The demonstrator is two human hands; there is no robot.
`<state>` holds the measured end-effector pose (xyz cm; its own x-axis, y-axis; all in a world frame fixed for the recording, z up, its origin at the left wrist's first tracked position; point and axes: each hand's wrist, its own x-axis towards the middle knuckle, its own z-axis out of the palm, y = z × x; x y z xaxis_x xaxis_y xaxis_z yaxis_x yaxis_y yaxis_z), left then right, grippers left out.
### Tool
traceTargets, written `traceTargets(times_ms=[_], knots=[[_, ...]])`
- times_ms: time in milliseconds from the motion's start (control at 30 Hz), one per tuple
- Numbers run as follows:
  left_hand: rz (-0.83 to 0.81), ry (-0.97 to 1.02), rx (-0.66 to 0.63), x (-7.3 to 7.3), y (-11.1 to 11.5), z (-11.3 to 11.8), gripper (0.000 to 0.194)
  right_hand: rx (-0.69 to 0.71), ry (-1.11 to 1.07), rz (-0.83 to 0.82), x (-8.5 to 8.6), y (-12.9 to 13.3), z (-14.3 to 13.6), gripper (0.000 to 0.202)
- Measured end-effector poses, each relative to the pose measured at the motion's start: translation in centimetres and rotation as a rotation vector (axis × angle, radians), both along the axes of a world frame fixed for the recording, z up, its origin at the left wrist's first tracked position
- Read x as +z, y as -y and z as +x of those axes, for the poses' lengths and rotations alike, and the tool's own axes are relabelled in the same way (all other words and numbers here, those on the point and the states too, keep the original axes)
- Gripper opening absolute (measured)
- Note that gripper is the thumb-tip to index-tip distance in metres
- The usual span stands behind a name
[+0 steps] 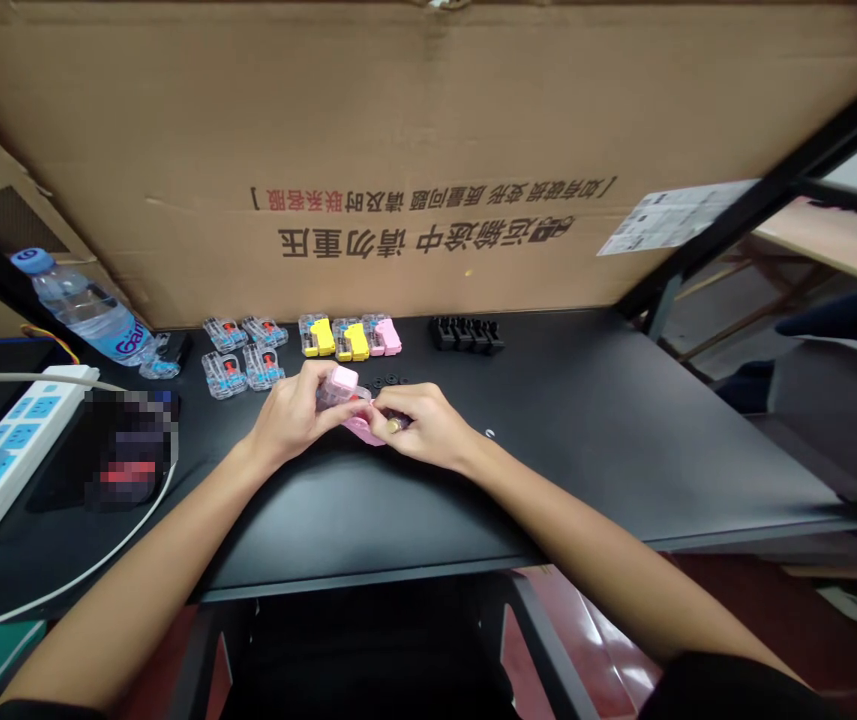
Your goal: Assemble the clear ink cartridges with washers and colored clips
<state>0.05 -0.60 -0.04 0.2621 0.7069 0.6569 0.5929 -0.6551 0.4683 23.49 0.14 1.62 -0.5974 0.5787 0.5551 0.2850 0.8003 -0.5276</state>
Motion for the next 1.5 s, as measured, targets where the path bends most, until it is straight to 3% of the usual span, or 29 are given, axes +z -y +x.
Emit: traceTargets(times_ms=[200, 333, 467, 633, 833, 933, 1033, 1167, 1367, 1500], knots=[[-0.061, 0.021, -0.039, 0.5, 0.1, 0.0, 0.051, 0.096, 0.099, 0.023, 0.6, -0.2, 0.6, 0.036], [-0.104, 0.131, 0.026, 0.9, 0.0, -0.1, 0.046, -0.034, -0.011, 0.049, 0.4, 0.0, 0.7, 0.013], [-0.086, 0.187, 0.091, 0.9, -0.1, -0.1, 0.043, -0.066, -0.047, 0.061, -0.1, 0.2, 0.3, 0.021], [-0.129, 0.166, 0.063, 0.9, -0.4, -0.2, 0.042, 0.004, -0.065, -0.048, -0.8, 0.1, -0.2, 0.012], [-0.201, 0.172, 0.039, 1.4, -0.7, -0.7, 0.039, -0.019, -0.051, -0.096, 0.1, -0.9, 0.8, 0.011], [-0.213, 0.191, 0.069, 1.7, -0.9, -1.0, 0.042, -0.144, -0.038, -0.040, 0.3, -2.9, 3.1, 0.009], [-0.259, 0.112, 0.102, 1.7, -1.2, -1.5, 0.051, -0.426, 0.034, 0.043, -0.6, -5.5, 5.8, 0.008], [-0.252, -0.109, 0.103, 1.1, -1.4, -1.7, 0.031, -0.694, 0.169, 0.060, -2.0, -7.9, 7.5, 0.009], [-0.193, -0.303, 0.134, 0.8, -1.2, -1.3, 0.033, -0.795, 0.262, 0.083, -2.1, -7.7, 6.2, 0.021], [-0.121, -0.398, 0.073, 1.5, -1.1, -1.6, 0.020, -0.707, 0.297, 0.141, -2.1, -6.9, 5.9, 0.025]])
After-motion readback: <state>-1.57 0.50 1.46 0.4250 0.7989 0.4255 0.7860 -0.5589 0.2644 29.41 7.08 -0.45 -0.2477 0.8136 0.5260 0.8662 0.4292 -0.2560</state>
